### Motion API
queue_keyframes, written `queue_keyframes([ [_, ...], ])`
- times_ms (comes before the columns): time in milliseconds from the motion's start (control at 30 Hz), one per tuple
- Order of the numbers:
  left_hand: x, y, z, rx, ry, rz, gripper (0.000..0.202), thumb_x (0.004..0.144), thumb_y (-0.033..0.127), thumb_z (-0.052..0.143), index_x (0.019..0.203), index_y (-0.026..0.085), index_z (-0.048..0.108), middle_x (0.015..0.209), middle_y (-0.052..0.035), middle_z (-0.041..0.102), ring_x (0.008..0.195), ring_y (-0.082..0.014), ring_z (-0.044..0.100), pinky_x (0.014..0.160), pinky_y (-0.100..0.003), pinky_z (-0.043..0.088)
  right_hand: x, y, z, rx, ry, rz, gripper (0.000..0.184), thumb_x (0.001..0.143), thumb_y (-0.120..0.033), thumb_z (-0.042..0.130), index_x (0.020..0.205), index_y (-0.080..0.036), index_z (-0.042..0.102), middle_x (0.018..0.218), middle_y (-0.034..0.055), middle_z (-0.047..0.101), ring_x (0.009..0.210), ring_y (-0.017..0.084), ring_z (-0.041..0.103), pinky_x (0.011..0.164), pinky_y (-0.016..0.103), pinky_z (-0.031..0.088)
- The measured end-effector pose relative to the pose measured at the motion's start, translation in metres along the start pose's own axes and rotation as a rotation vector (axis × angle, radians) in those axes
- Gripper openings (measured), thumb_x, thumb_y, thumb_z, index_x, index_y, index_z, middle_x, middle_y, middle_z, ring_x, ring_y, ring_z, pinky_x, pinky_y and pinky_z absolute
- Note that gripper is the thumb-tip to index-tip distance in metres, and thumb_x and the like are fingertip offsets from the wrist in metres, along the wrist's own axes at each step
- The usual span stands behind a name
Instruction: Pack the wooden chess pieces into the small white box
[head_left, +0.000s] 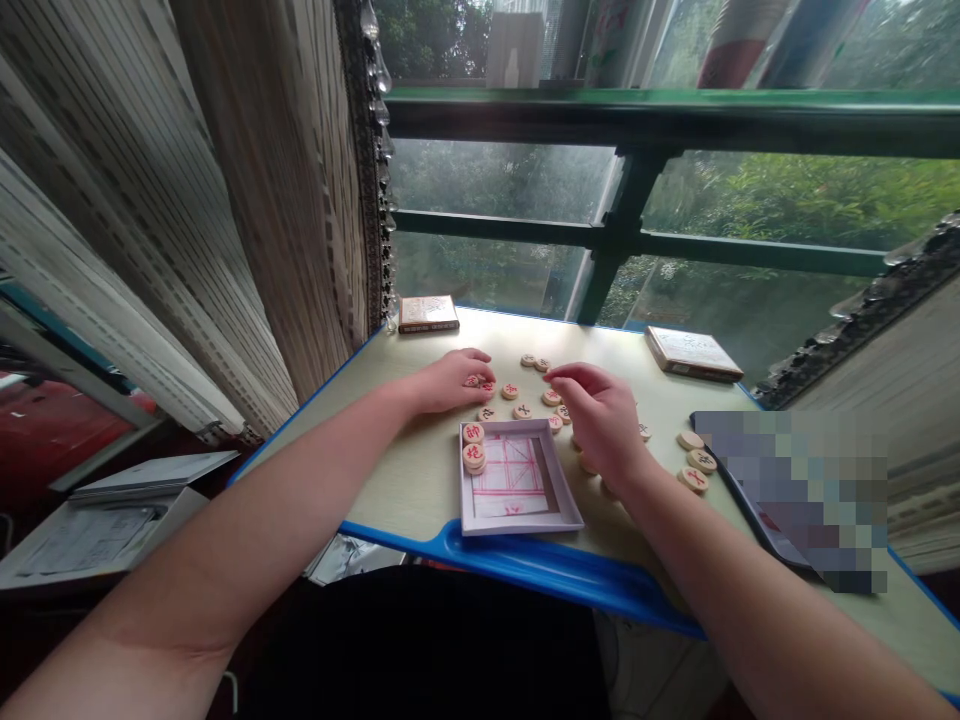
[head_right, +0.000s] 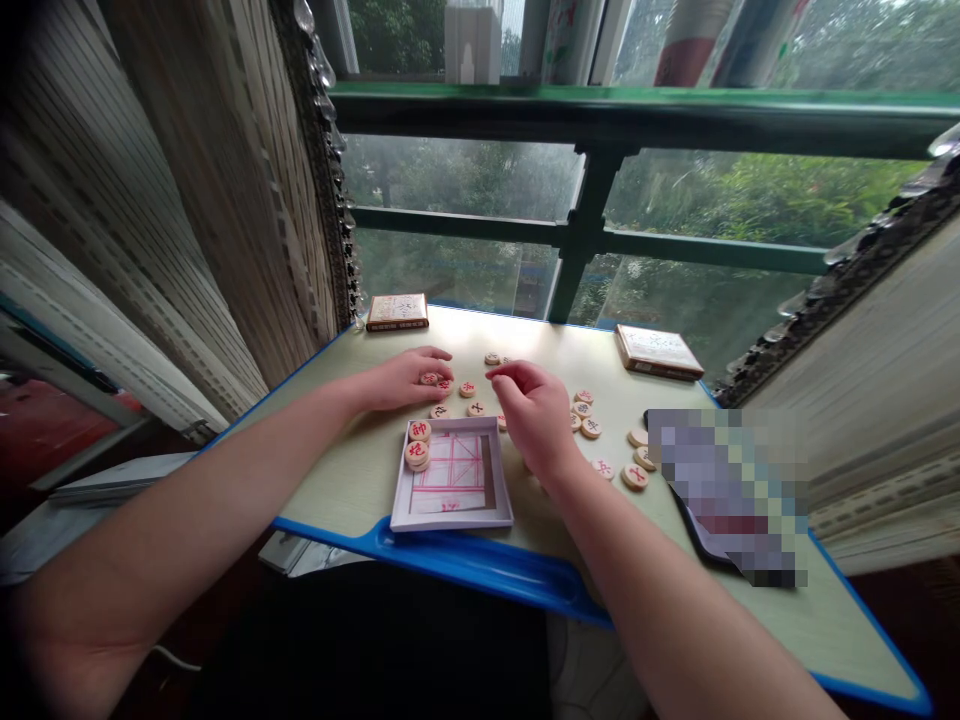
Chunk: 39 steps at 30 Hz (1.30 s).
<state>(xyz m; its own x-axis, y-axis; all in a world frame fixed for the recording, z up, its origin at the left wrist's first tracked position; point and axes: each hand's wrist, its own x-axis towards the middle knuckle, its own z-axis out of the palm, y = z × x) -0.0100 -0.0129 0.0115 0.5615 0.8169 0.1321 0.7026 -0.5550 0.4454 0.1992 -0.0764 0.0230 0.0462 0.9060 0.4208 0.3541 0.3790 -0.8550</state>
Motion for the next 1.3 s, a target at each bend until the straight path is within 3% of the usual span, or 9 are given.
queue_keyframes([
  [167, -0.001, 0.006, -0.005, -0.183, 0.275, 0.015, 0.033, 0.079, 0.035, 0.058, 0.106, 0.018, 0.064, 0.116, -0.0081, 0.062, 0.111, -0.023, 0.053, 0.098, -0.041, 0.041, -0.008, -0.003, 0.001, -0.247, -0.114, -0.221, 0.018, 0.076, -0.022, 0.051, 0.076, -0.018, 0.068, 0.054, -0.0013, 0.057, 0.049, 0.011, 0.049, 0.052, 0.023, 0.038],
  [300, -0.006, 0.013, -0.01, -0.523, 0.174, -0.045, 0.044, 0.074, 0.035, 0.064, 0.113, 0.013, 0.06, 0.103, -0.0107, 0.067, 0.09, -0.0195, 0.061, 0.076, -0.035, 0.051, -0.012, -0.003, 0.002, -0.403, -0.19, -0.408, 0.017, 0.077, -0.019, 0.052, 0.081, -0.019, 0.068, 0.057, 0.0, 0.06, 0.053, 0.011, 0.052, 0.054, 0.023, 0.038],
  [400, -0.008, 0.018, -0.011, -0.603, 0.114, -0.058, 0.047, 0.07, 0.033, 0.069, 0.112, 0.013, 0.061, 0.097, -0.01, 0.068, 0.083, -0.0171, 0.061, 0.073, -0.034, 0.051, -0.011, -0.001, 0.002, -0.454, -0.214, -0.492, 0.017, 0.08, -0.021, 0.052, 0.086, -0.02, 0.068, 0.071, 0.003, 0.066, 0.059, 0.012, 0.055, 0.056, 0.024, 0.039],
  [633, -0.01, 0.02, -0.01, -0.647, -0.031, 0.001, 0.027, 0.073, 0.034, 0.065, 0.091, 0.014, 0.068, 0.09, -0.0059, 0.069, 0.087, -0.0176, 0.062, 0.082, -0.034, 0.049, -0.008, -0.002, 0.001, -0.479, -0.189, -0.397, 0.027, 0.083, -0.031, 0.054, 0.104, -0.018, 0.064, 0.083, 0.0057, 0.063, 0.059, 0.012, 0.052, 0.055, 0.026, 0.04],
  [800, -0.014, 0.026, -0.014, -0.587, -0.161, 0.055, 0.024, 0.075, 0.029, 0.063, 0.09, 0.012, 0.068, 0.079, -0.0036, 0.067, 0.077, -0.0154, 0.06, 0.07, -0.027, 0.046, -0.01, -0.004, 0.004, -0.359, -0.244, -0.427, 0.02, 0.084, -0.031, 0.054, 0.098, -0.02, 0.065, 0.09, 0.0059, 0.062, 0.064, 0.011, 0.057, 0.057, 0.024, 0.044],
  [967, -0.015, 0.029, -0.016, -0.666, -0.215, 0.065, 0.022, 0.072, 0.029, 0.065, 0.086, 0.011, 0.068, 0.076, -0.003, 0.064, 0.071, -0.0123, 0.056, 0.064, -0.024, 0.042, -0.012, -0.006, 0.007, -0.292, -0.221, -0.339, 0.014, 0.082, -0.031, 0.058, 0.079, -0.018, 0.062, 0.075, 0.0034, 0.063, 0.065, 0.013, 0.06, 0.056, 0.023, 0.046],
  [1133, -0.017, 0.031, -0.018, -0.707, -0.256, 0.055, 0.026, 0.07, 0.032, 0.069, 0.084, 0.011, 0.069, 0.075, -0.0039, 0.065, 0.071, -0.0131, 0.056, 0.066, -0.025, 0.043, -0.013, -0.007, 0.008, -0.128, -0.336, -0.261, 0.019, 0.08, -0.032, 0.059, 0.094, -0.019, 0.06, 0.081, 0.0031, 0.066, 0.06, 0.01, 0.058, 0.054, 0.022, 0.046],
  [1200, -0.017, 0.032, -0.018, -0.714, -0.235, 0.048, 0.028, 0.07, 0.037, 0.068, 0.082, 0.011, 0.069, 0.075, -0.0046, 0.065, 0.071, -0.0135, 0.057, 0.066, -0.025, 0.043, -0.013, -0.01, 0.008, -0.112, -0.378, -0.242, 0.019, 0.081, -0.031, 0.058, 0.095, -0.019, 0.061, 0.079, 0.0026, 0.065, 0.058, 0.009, 0.056, 0.053, 0.022, 0.044],
  [1300, -0.014, 0.028, -0.018, -0.676, -0.021, 0.018, 0.035, 0.074, 0.046, 0.062, 0.08, 0.011, 0.068, 0.073, -0.005, 0.065, 0.069, -0.013, 0.056, 0.065, -0.025, 0.042, -0.016, -0.019, 0.005, -0.158, -0.479, -0.215, 0.016, 0.081, -0.028, 0.057, 0.092, -0.018, 0.064, 0.071, 0.0008, 0.064, 0.056, 0.009, 0.052, 0.054, 0.021, 0.041],
])
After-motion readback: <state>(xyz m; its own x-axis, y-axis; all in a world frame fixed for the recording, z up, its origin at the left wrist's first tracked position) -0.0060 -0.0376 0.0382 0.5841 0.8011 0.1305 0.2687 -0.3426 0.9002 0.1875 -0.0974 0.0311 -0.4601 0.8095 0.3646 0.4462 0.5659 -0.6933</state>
